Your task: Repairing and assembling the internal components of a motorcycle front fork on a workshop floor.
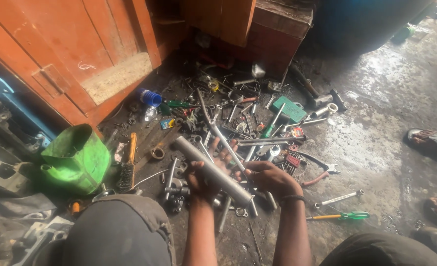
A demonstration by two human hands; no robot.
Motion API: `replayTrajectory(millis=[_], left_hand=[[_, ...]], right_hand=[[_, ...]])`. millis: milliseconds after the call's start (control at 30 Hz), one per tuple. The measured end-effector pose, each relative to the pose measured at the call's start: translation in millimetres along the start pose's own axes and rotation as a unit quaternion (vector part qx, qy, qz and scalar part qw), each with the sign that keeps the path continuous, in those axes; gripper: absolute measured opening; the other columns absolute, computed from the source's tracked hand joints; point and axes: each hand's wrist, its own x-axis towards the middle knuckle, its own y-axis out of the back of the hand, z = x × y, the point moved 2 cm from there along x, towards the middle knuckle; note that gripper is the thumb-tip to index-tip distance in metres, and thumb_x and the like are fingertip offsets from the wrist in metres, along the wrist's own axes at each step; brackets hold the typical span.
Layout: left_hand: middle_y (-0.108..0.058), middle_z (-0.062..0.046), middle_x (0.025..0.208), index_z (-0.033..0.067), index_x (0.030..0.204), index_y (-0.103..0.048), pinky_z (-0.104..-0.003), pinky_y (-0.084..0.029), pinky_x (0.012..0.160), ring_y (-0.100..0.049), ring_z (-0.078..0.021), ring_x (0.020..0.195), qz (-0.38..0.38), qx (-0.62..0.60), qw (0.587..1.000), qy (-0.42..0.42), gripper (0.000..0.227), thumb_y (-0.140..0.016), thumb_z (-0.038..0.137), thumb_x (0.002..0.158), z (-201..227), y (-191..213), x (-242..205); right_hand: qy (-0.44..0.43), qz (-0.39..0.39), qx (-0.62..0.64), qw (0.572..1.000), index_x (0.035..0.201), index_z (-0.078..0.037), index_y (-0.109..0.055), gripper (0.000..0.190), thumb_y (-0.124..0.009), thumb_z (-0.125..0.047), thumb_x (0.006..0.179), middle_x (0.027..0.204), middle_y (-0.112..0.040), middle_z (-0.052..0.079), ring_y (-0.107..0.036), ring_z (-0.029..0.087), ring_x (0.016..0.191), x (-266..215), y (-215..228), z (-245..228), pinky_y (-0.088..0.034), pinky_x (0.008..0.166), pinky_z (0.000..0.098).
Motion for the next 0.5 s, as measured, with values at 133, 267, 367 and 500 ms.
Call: replayTrajectory(millis=[133,267,367,500], left_hand=[[-0.02,-0.028,0.163,0.018,0.164,-0.011,-0.067,-0.051,0.092,-0.022,-0.0418,0.151,0.018,-0.001,1.0,-0.005,0.122,-0.075,0.036,0.062,1,2,1],[-0.038,-0.03,0.156,0.0109,0.163,-0.016,-0.069,-0.052,0.097,-0.041,-0.044,0.145,0.062,0.08,0.995,-0.024,0.119,-0.08,0.043,0.068,-3,5,5],[-0.058,-0.025,0.137,0.0101,0.157,-0.027,-0.067,-0.055,0.098,-0.059,-0.0424,0.127,0.162,0.13,0.978,-0.023,0.113,-0.081,0.05,0.067,-5,-7,4],[-0.073,-0.023,0.108,0.0043,0.14,-0.052,-0.058,-0.06,0.084,-0.072,-0.0387,0.098,0.22,0.133,0.966,-0.038,0.094,-0.076,0.063,0.071,-4,2,5]], right_hand=[[-0.044,0.035,-0.101,0.993,0.124,-0.002,-0.074,0.034,-0.062,-0.017,0.096,0.093,-0.08,0.003,-0.068,0.009,0.076,0,-6,-6,-0.057,0.069,0.0237],[-0.032,0.009,-0.068,0.997,0.132,-0.003,-0.069,0.04,-0.062,-0.015,0.095,0.092,-0.077,0.006,-0.064,0.011,0.072,6,9,20,-0.054,0.067,0.0267],[0.001,-0.01,-0.094,0.996,0.131,0.0,-0.071,0.042,-0.066,-0.012,0.091,0.099,-0.077,0.008,-0.064,0.012,0.077,15,22,45,-0.054,0.071,0.0272],[-0.008,-0.021,-0.013,1.0,0.123,-0.002,-0.075,0.044,-0.068,-0.007,0.08,0.106,-0.08,0.014,-0.074,0.017,0.09,26,27,62,-0.059,0.084,0.027]])
